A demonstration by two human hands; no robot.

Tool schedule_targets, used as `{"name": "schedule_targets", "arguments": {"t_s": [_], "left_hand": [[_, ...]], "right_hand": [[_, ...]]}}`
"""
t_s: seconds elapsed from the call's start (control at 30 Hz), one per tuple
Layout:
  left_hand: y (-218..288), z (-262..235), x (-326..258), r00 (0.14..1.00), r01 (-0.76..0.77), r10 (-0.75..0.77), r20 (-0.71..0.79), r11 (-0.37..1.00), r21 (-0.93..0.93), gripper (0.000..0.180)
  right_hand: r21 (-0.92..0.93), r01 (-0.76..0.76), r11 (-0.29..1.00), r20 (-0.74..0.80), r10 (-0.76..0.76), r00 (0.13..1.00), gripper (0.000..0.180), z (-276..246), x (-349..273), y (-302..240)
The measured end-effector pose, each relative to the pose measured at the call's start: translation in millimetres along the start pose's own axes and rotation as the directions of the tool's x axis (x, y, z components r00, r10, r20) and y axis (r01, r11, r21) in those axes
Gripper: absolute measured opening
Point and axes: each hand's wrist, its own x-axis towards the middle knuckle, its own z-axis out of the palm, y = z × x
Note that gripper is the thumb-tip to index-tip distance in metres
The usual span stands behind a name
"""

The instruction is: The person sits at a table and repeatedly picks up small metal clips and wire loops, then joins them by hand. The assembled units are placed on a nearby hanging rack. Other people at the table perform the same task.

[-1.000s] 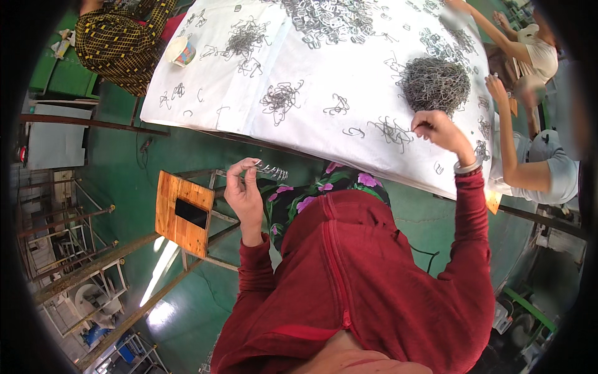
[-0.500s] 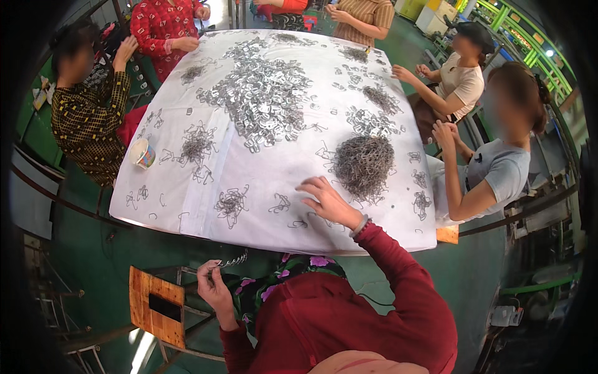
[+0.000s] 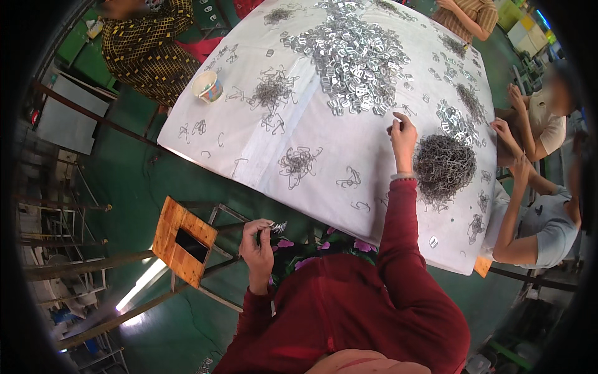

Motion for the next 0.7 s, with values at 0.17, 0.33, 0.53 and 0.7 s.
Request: {"name": "schedule_targets", "arguments": {"t_s": [0.17,0.33,0.53,0.7], "left_hand": [[5.0,4.1,2.3,0.998,0.002,-0.009,0.056,0.992,0.125,0.008],[0.9,6.8,-2.4,0.998,0.033,-0.036,0.041,0.996,0.083,0.005],[9.8,6.6,-2.0,0.998,0.028,-0.031,0.052,0.998,0.051,0.005],[12.1,1.4,-2.3,1.0,-0.014,0.013,0.023,0.999,0.034,0.004]], "right_hand": [[-0.262,0.281,0.923,0.061,-0.275,0.959,0.034,42.7,49.1,31.8],[-0.397,0.263,0.879,0.114,-0.238,0.965,0.031,57.0,61.7,29.5],[-0.18,0.233,0.956,0.107,-0.216,0.971,0.027,53.3,43.3,31.7],[0.334,-0.045,0.941,0.106,0.01,0.994,0.024,39.4,22.7,13.8]]}}
